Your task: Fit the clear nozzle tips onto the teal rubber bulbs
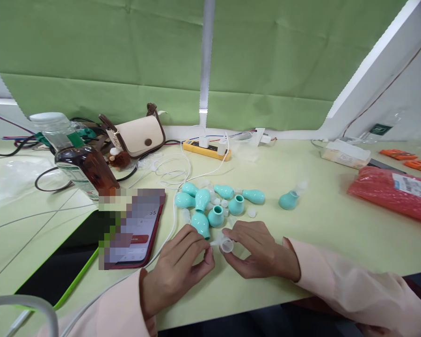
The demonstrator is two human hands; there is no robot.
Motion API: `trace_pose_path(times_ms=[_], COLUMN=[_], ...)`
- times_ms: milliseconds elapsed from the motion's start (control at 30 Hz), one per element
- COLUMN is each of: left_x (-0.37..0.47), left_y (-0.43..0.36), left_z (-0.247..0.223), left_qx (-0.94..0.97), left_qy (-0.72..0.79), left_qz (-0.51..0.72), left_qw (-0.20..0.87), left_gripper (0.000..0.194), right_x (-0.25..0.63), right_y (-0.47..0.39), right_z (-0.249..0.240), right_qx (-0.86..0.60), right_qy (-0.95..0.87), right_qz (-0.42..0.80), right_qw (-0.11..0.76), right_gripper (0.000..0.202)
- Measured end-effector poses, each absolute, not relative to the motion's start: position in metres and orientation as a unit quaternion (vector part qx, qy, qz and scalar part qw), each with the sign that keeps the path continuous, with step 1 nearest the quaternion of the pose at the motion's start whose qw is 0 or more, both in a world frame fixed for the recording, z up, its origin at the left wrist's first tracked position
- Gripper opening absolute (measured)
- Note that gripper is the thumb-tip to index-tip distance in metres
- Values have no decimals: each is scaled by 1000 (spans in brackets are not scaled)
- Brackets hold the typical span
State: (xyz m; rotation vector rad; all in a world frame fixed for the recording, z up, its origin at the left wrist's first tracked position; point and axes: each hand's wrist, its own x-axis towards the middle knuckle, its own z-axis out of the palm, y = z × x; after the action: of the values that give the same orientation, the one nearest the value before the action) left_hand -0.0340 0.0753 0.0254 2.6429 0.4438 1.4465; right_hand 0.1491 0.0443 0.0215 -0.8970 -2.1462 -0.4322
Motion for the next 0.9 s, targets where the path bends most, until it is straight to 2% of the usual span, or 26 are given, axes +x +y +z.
trace_pose_path(times_ms=[133,233,433,633,767,900], left_x=[-35,-36,-36,-39,-39,-39], left_y=[78,82,84,85,85,82], left_z=[24,19,13,13,17,19], left_qx=[857,877,927,952,961,967], left_qy=[170,195,196,153,152,153], left_qz=[486,438,300,218,181,160], left_qw=[33,-9,-109,-150,-143,-126], left_gripper=[17,11,25,21,18,18], right_x=[150,152,165,178,181,187], right_y=[43,44,56,71,83,92], right_z=[25,30,42,45,39,40], right_qx=[-399,-385,-407,-494,-537,-584], right_qy=[-804,-803,-752,-742,-735,-701], right_qz=[-161,-152,-154,-104,-104,-88], right_qw=[410,429,495,441,400,401], right_gripper=[16,18,17,7,12,15])
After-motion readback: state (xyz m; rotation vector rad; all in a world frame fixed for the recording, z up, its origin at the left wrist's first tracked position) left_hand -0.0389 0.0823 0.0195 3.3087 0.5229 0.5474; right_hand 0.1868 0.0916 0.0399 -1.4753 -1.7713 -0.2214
